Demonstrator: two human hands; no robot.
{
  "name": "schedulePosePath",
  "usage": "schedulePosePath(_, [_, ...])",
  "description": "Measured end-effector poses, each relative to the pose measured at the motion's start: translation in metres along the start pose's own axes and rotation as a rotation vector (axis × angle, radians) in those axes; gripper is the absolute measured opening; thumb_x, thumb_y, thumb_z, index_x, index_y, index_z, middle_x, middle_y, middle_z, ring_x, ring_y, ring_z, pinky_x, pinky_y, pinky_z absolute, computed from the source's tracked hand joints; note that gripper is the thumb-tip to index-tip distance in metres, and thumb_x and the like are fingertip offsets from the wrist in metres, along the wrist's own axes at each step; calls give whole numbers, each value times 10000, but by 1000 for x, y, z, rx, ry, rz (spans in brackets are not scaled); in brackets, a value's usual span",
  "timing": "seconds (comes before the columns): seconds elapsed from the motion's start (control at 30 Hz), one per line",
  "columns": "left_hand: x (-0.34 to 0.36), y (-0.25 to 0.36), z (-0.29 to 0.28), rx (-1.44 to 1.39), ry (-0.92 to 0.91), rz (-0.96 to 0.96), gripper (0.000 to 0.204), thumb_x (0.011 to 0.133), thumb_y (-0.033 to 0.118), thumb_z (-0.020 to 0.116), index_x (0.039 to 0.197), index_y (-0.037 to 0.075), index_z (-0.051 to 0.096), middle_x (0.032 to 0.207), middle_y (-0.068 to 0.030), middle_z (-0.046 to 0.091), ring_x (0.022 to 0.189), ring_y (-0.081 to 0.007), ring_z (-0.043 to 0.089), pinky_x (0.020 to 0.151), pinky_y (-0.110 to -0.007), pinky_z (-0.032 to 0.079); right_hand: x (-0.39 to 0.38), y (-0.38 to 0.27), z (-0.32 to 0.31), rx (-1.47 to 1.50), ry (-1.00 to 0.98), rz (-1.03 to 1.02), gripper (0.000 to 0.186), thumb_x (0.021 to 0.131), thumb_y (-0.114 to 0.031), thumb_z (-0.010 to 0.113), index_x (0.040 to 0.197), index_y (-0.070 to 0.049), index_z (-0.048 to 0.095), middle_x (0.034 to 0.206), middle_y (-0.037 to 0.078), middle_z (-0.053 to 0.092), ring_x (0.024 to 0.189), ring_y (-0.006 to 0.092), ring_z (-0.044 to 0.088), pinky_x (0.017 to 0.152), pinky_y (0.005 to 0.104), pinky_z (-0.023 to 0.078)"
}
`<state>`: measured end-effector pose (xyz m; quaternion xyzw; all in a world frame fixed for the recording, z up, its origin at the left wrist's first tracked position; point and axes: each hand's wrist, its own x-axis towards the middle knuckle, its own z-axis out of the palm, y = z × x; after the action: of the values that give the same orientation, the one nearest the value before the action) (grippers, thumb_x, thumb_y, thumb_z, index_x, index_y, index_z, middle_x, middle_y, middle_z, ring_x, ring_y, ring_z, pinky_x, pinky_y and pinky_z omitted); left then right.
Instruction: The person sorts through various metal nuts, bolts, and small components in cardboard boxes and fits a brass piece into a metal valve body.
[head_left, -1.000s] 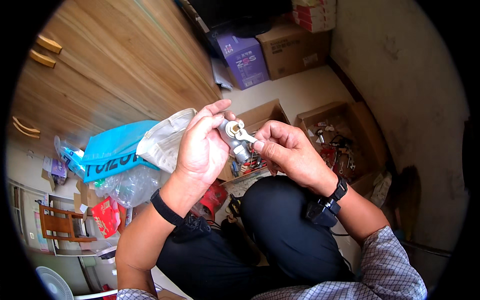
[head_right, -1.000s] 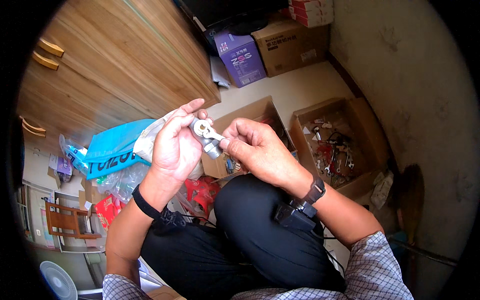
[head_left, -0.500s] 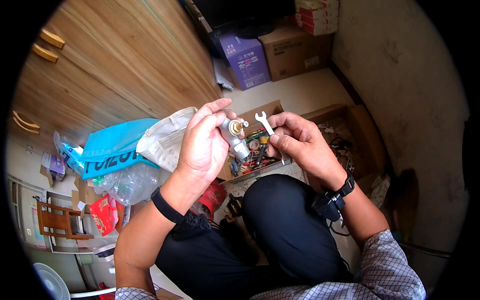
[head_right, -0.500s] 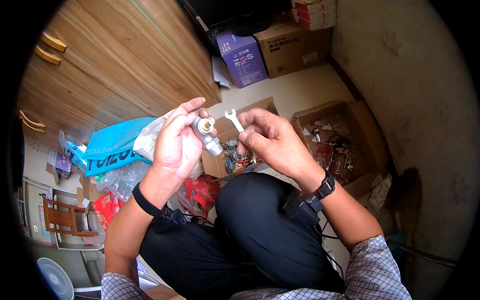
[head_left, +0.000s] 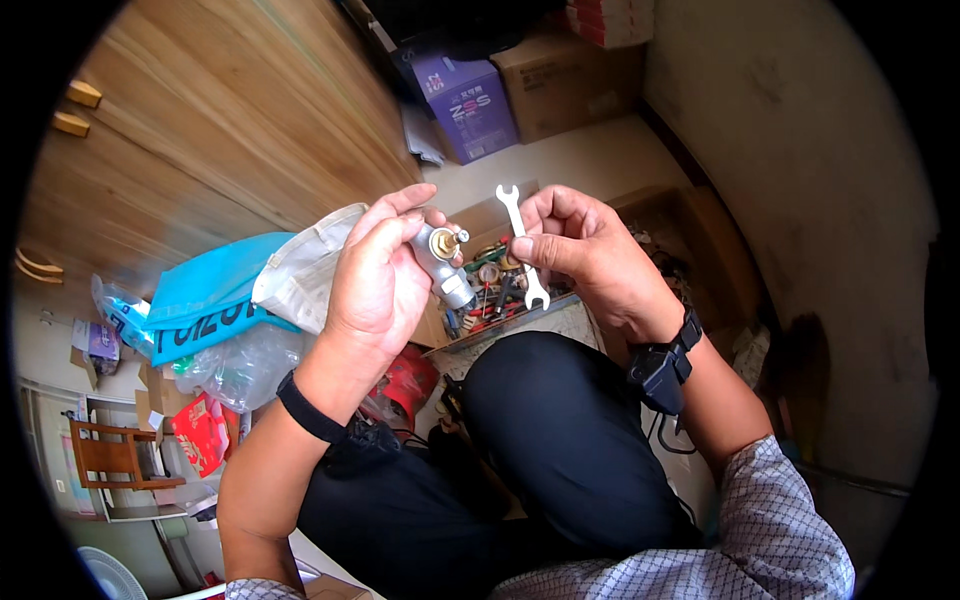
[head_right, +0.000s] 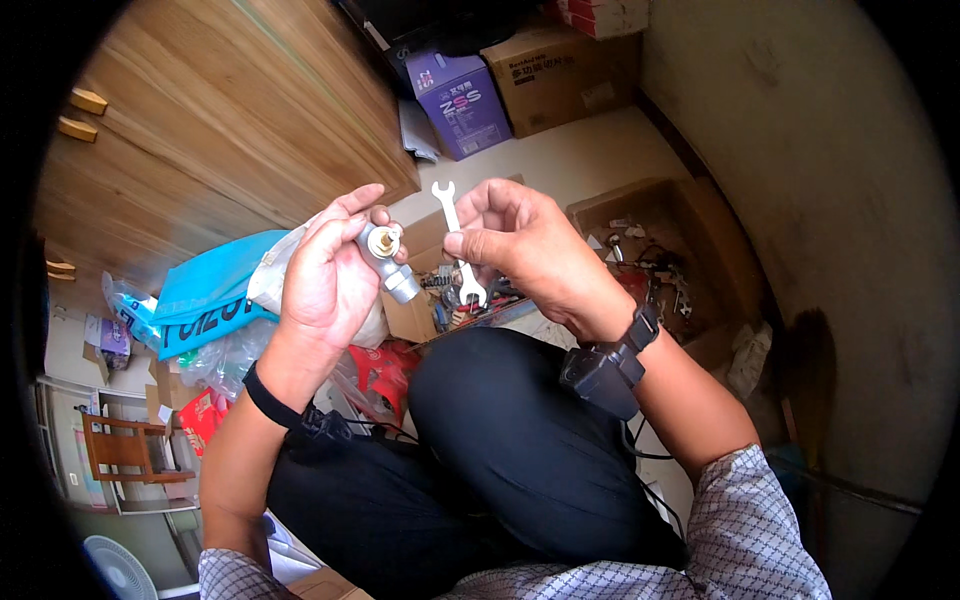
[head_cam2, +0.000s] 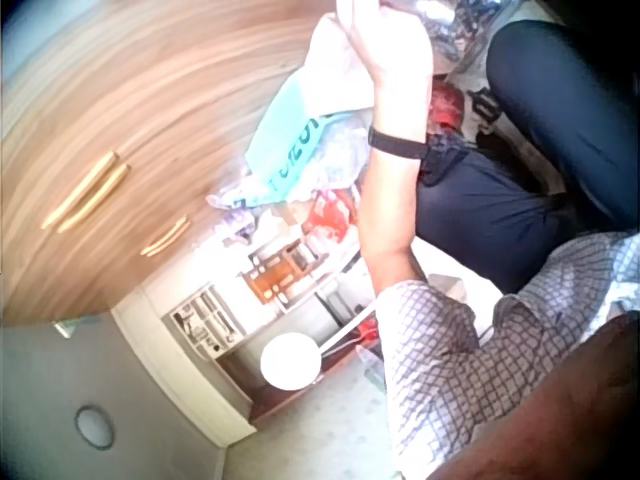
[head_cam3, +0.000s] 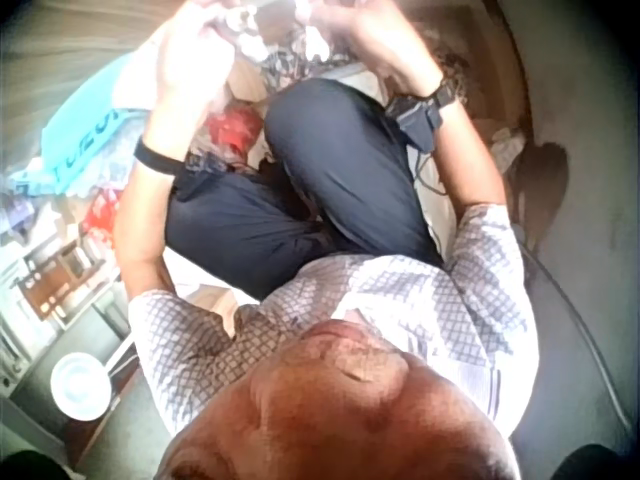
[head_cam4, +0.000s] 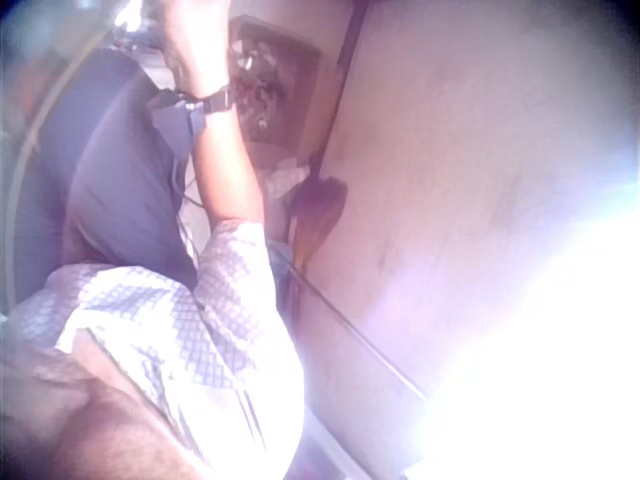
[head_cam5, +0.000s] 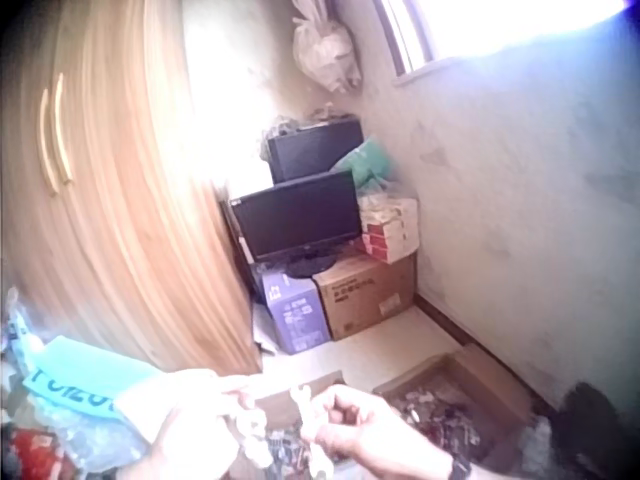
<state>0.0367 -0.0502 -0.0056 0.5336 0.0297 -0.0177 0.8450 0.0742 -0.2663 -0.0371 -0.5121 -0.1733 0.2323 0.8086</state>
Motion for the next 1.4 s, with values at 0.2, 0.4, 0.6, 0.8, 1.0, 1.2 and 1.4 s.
schedulePosePath(0.2, [0,-2,2,21,11,-26,369,903,76,521,1254,-37,491,998,-110,589,913,-227,603,781,-382,526,4,9,-6,0,52,4,178,879,-124,735,861,-94,560,758,-14,613,606,60,569,558,200,464])
schedulePosePath(0.4, [0,-3,-1,28,6,-29,363,912,82,518,1255,-34,492,1017,-107,584,918,-223,603,778,-380,525,7,13,-9,50,46,20,167,901,-122,702,831,-53,567,790,30,606,656,106,597,620,241,513])
schedulePosePath(0.6, [-1,-3,-3,42,20,-41,367,913,81,519,1259,-36,490,1015,-106,584,922,-218,602,776,-378,525,23,36,-37,-533,-70,-278,163,881,-68,705,780,-12,590,970,29,622,866,105,588,782,282,495])
schedulePosePath(0.8, [-3,-1,-7,63,15,-51,372,912,81,522,1263,-40,493,1005,-105,585,923,-216,600,773,-375,525,23,81,-89,-789,-28,-157,104,897,-62,677,825,-34,606,826,12,607,745,103,583,668,257,477])
schedulePosePath(1.0, [-10,3,-12,95,14,-31,357,908,79,534,1239,-53,529,995,-111,590,915,-223,593,767,-370,521,-4,125,-137,-445,283,179,93,902,-40,641,916,-28,550,741,32,600,607,86,564,548,272,462])
schedulePosePath(1.2, [-16,7,-25,114,53,-69,391,904,81,530,1272,-47,504,1000,-108,585,931,-230,604,765,-370,520,-15,141,-157,-585,368,134,99,932,-67,620,982,-8,559,788,48,629,647,114,628,592,260,497])
schedulePosePath(1.4, [-13,5,-36,126,72,-97,416,899,93,525,1287,-52,497,1006,-109,567,929,-226,561,773,-367,491,20,172,-154,-783,396,-113,149,945,-133,618,890,6,620,685,33,629,616,99,611,574,256,493])
